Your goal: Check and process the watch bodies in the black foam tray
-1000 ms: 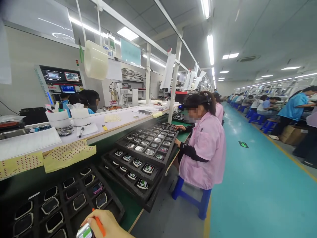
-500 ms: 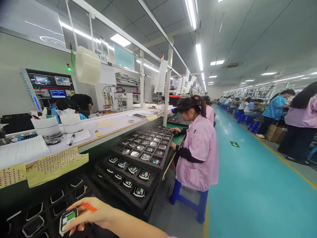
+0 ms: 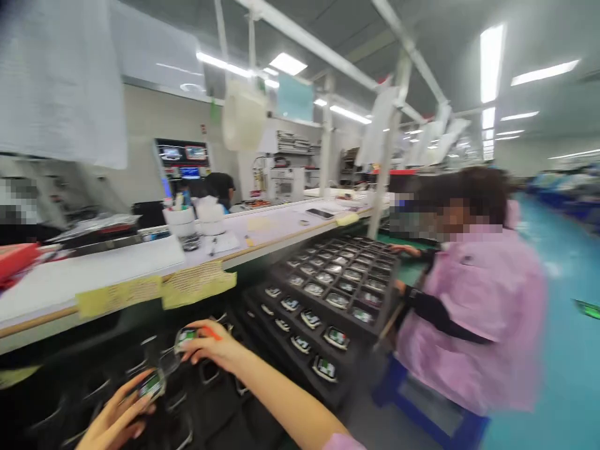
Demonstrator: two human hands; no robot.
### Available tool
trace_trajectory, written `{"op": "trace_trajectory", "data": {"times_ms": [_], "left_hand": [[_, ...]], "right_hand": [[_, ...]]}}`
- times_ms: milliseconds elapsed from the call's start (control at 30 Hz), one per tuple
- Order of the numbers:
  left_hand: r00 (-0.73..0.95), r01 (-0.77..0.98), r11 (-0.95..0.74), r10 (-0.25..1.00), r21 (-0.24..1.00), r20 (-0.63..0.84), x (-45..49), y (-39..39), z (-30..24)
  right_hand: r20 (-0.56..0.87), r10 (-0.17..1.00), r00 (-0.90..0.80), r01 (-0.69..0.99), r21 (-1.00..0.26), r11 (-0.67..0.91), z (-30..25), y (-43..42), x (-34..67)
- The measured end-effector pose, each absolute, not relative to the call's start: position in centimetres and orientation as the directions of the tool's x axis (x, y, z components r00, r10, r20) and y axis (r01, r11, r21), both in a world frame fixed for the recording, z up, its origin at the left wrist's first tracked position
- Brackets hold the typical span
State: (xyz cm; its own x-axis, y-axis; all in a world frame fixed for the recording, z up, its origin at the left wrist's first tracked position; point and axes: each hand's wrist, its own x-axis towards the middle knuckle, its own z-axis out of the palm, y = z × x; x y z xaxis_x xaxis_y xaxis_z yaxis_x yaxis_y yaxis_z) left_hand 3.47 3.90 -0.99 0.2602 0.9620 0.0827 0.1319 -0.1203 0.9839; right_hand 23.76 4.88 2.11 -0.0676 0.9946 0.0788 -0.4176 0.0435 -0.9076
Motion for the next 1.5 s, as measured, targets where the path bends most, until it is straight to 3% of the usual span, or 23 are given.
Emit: {"op": "trace_trajectory", "data": {"times_ms": [67, 200, 333, 567, 967, 1500], "left_hand": [[0.254, 0.04, -0.052, 0.967, 0.998, 0.04, 2.8, 3.8, -1.3], [0.298, 0.042, -0.026, 0.954, 0.999, 0.012, 2.0, 3.2, -1.6], [0.289, 0.001, 0.037, 0.957, 0.999, -0.035, 1.9, 2.5, -1.5], [0.348, -0.021, -0.011, 0.937, 1.0, 0.018, 2.0, 1.5, -0.8], [0.329, -0.045, -0.06, 0.942, 0.997, 0.071, 2.0, 1.3, -0.6], [0.315, -0.057, -0.008, 0.949, 0.998, 0.026, 1.9, 0.9, -0.2]], "right_hand": [[0.082, 0.993, -0.082, -0.432, -0.901, 0.038, 1.3, 4.5, 23.2], [0.075, 0.98, -0.185, -0.428, -0.904, -0.012, -0.5, 3.5, 22.6], [0.1, 0.972, -0.211, -0.263, -0.964, 0.042, -1.1, 2.6, 22.4], [0.054, 0.982, -0.179, -0.149, -0.988, 0.027, -1.3, 2.4, 21.9], [0.108, 0.951, -0.291, -0.155, -0.986, 0.064, -1.4, 1.8, 21.7], [0.092, 0.964, -0.249, -0.132, -0.989, 0.06, -2.0, 2.0, 21.8]]}}
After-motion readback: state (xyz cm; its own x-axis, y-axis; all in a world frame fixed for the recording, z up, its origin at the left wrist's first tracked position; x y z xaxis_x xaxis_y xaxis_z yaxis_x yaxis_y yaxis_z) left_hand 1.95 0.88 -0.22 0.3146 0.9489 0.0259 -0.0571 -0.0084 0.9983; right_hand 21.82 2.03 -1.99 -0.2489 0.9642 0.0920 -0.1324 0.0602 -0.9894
